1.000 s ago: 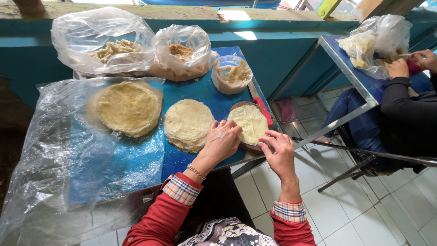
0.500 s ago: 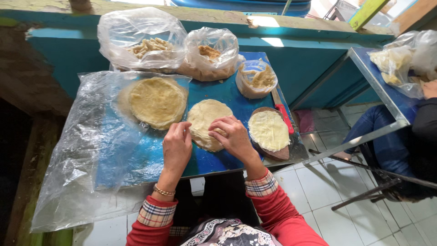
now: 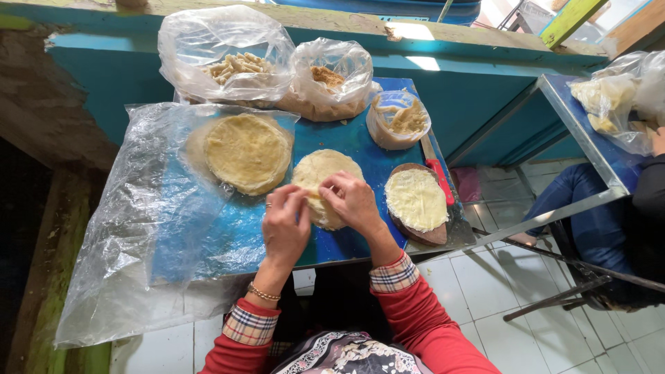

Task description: The person spoons filling from a plastic container onto thin square dough wrappers on a blue table, folds the wrappers over the filling, and places the folded pieces aside. They then gather and stack the larger folded dough sheets into a pile on the table.

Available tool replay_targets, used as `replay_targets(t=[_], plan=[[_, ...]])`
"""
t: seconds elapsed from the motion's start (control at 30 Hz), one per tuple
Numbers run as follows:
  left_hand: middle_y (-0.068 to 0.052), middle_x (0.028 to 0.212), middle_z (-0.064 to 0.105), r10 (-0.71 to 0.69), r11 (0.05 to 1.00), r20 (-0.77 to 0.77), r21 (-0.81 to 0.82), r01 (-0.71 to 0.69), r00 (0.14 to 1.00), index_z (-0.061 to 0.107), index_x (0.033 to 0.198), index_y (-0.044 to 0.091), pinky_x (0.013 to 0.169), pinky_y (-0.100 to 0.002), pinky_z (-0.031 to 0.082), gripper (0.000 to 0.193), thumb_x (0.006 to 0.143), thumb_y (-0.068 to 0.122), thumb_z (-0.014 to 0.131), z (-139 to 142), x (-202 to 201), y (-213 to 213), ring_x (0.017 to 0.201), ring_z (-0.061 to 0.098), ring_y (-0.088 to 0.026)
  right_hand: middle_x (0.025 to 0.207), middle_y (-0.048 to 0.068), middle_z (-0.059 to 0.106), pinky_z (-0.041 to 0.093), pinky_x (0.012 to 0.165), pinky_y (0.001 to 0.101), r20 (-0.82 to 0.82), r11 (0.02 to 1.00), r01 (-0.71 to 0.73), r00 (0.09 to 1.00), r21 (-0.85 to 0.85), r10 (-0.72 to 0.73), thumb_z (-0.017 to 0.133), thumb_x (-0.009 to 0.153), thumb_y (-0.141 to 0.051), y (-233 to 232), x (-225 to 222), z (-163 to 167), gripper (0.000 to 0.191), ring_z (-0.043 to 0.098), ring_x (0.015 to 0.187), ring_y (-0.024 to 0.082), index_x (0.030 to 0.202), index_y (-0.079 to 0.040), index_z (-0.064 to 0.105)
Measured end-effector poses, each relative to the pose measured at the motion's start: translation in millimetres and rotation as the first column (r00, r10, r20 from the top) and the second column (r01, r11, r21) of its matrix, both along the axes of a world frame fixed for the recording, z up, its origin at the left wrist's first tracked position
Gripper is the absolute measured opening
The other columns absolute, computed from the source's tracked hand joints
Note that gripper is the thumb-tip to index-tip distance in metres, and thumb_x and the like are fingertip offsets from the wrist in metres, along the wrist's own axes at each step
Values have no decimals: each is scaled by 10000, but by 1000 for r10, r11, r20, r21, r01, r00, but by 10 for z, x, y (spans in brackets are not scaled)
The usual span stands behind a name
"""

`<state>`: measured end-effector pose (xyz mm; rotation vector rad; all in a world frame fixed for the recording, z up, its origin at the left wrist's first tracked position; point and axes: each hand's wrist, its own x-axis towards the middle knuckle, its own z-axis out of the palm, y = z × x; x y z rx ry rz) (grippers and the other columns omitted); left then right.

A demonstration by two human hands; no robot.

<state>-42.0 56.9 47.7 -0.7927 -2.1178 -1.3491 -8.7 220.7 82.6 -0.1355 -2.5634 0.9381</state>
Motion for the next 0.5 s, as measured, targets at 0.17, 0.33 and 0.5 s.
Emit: replay_targets(t=[0.17, 0.33, 0.5], plan=[[-66, 1084, 660, -62, 977, -120, -211, 35, 991, 731, 1054, 85, 833, -402, 508, 230, 824, 87, 747, 37, 42, -6, 1028, 618, -270, 906, 115, 753, 577, 681, 384, 61, 993, 99, 994, -70, -95, 678, 928, -251, 121, -136, -86, 189, 741, 747, 265, 968, -71, 719], [-83, 1151, 674, -54, 967, -130, -255, 19, 990, 710, 1021, 75, 884, -424, 468, 203, 821, 99, 730, 65, 60, -7, 1097, 610, -285, 921, 139, 751, 559, 739, 434, 15, 992, 120, 993, -22, -120, 642, 970, -236, 171, -218, -179, 171, 734, 871, 336, 1032, -79, 670], [-112, 1251, 676, -115, 941, -308, -338, 5, 944, 657, 1065, 38, 1045, -474, 395, 222, 874, 147, 682, 64, 76, 16, 1192, 595, -278, 936, 153, 730, 538, 744, 464, -64, 994, 103, 993, 35, -100, 605, 991, -205, 195, -301, -160, 144, 705, 904, 381, 1035, -69, 617]])
